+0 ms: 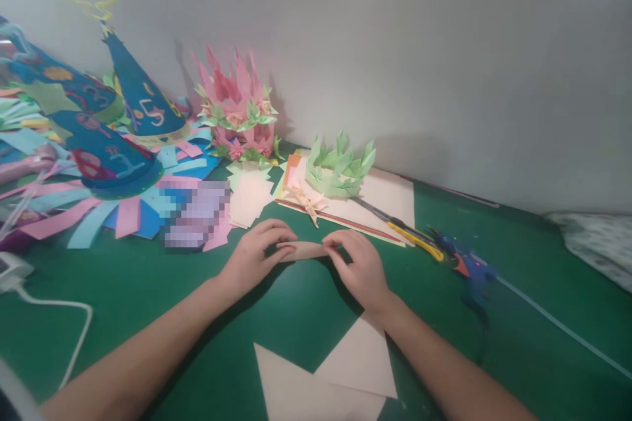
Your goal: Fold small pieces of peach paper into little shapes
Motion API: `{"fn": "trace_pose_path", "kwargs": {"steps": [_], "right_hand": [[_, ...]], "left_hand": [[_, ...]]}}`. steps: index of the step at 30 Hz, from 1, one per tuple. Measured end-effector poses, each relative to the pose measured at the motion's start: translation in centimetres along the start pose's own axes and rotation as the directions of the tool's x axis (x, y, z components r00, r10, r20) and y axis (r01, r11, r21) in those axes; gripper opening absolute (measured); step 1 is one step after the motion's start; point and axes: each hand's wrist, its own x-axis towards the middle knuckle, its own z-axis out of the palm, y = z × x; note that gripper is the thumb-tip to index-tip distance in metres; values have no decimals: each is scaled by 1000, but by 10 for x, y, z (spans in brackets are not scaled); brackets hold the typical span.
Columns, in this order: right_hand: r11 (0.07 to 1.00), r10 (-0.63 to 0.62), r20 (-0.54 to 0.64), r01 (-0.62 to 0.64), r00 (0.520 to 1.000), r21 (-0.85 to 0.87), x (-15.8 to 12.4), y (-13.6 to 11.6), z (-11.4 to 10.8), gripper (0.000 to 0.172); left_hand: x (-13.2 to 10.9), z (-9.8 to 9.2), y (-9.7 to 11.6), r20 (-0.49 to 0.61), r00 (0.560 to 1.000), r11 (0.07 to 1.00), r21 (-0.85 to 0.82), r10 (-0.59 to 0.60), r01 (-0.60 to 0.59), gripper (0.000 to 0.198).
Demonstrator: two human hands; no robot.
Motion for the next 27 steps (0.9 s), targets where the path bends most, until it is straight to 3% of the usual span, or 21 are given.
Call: {"fn": "trace_pose_path", "kwargs": {"steps": [6, 11, 13, 16, 18, 23, 27], "right_hand": [[999, -45, 1, 45, 999, 3, 0, 3, -2, 11], [972, -171, -112, 149, 979, -183, -2, 6, -2, 8], [960, -215, -62, 200, 975, -195, -1, 6, -3, 9], [952, -284, 138, 296, 949, -79, 0, 6, -2, 14], [958, -280, 215, 288, 936, -7, 1, 6, -1, 16], [977, -205, 293, 211, 934, 14, -1, 8, 0, 16], [979, -194, 336, 203, 921, 10, 0, 8, -3, 16]], "left_hand": [[1, -3, 1, -33, 999, 998, 53, 28, -26, 7], [2, -8, 4, -75, 982, 963, 219, 175, -155, 9], [1, -9, 6, -73, 970, 931, 306, 230, -198, 9], [0, -9, 6, -106, 958, 880, 431, 268, -199, 9], [-1, -9, 5, -105, 952, 856, 475, 287, -206, 10], [2, -10, 0, 222, 930, 877, 325, 293, -354, 16], [3, -12, -6, 337, 918, 931, 220, 209, -292, 16]]}}
